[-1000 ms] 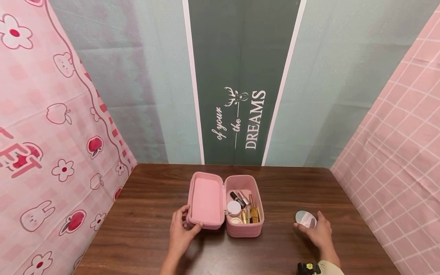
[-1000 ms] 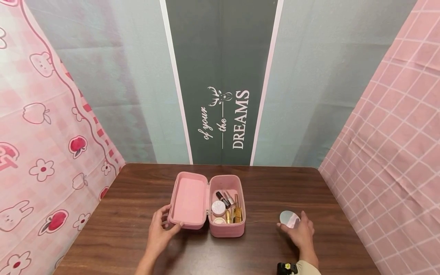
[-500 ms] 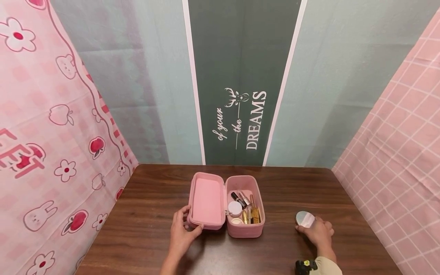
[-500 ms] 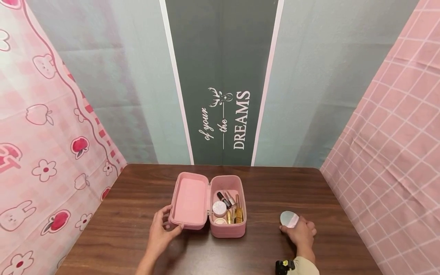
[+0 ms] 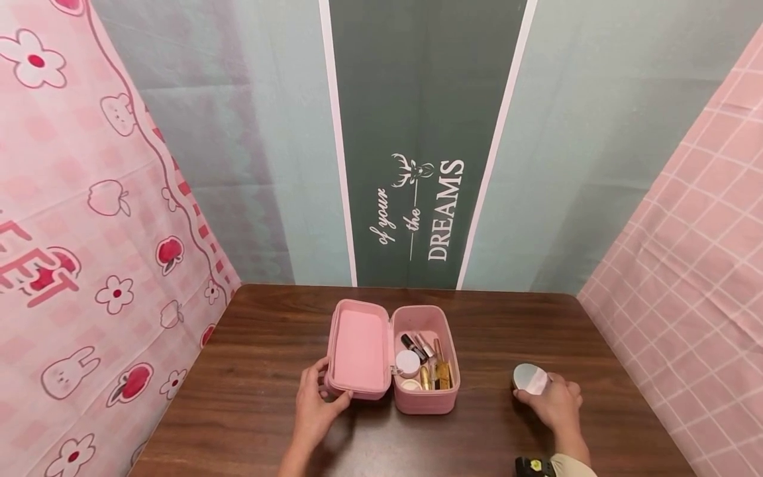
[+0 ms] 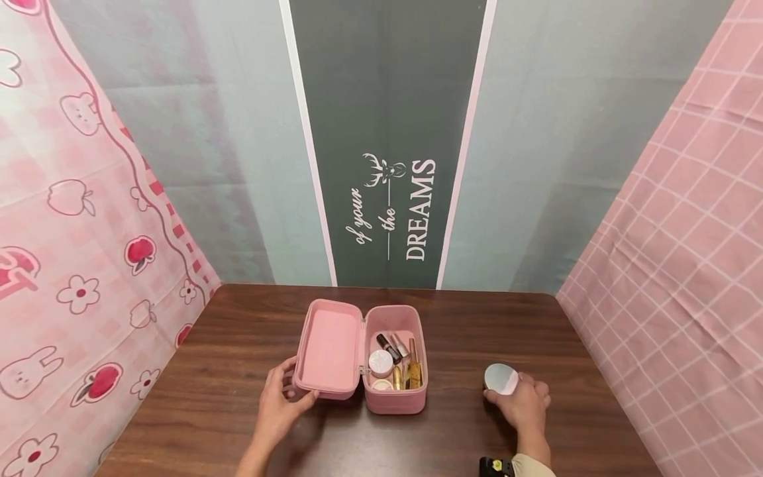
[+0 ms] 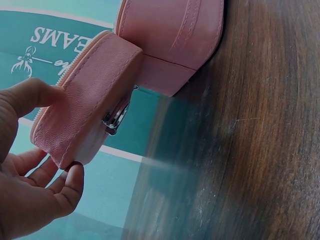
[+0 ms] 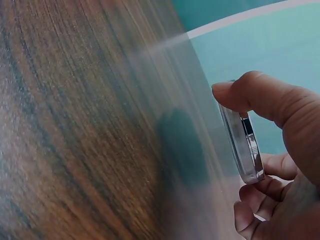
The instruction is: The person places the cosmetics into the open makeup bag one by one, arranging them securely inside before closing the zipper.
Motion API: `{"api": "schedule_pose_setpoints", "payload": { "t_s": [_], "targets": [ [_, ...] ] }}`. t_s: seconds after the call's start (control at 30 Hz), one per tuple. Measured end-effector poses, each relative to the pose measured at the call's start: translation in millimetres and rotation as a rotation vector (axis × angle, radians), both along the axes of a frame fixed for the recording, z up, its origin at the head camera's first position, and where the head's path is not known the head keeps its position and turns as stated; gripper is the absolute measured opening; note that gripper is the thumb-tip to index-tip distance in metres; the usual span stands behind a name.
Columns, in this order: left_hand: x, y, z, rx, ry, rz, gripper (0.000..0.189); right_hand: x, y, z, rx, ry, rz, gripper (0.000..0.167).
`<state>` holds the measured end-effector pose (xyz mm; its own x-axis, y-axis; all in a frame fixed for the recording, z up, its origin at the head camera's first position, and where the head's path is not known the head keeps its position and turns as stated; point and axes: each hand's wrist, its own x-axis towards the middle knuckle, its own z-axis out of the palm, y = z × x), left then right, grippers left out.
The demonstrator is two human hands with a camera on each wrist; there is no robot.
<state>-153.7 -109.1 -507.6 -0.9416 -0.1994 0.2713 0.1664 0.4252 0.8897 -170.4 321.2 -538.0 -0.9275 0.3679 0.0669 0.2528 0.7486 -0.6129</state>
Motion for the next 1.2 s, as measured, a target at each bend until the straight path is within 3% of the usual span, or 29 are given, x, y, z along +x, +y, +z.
{"api": "schedule_pose_setpoints", "payload": {
  "t_s": [0.2,0.47,0.63,0.97,1.2],
  "targets": [
    [0.7,-0.4,-0.7,-0.004,-0.002,-0.017,0.072,4.3,-1.2,7.9,0.016,-0.094,0.046,0.078],
    [-0.6,-1.8,-0.7,-0.002,0.011,-0.003,0.072,0.4,-19.1,47.9,-0.001,-0.202,0.136,0.072],
    [-0.4,-1.7,-0.9,-0.005,0.009,-0.007,0.072,-2.7,-32.2,64.9,-0.01,-0.205,0.182,0.057],
    [-1.2,-1.3,-0.4,-0.008,0.003,-0.005,0.072,-14.6,-62.2,98.5,-0.003,-0.161,0.285,0.048],
    [-1.6,-0.5,0.3,0.004,-0.004,-0.007,0.072,-26.5,-82.0,112.5,-0.045,-0.147,0.31,0.044]
  ]
}}
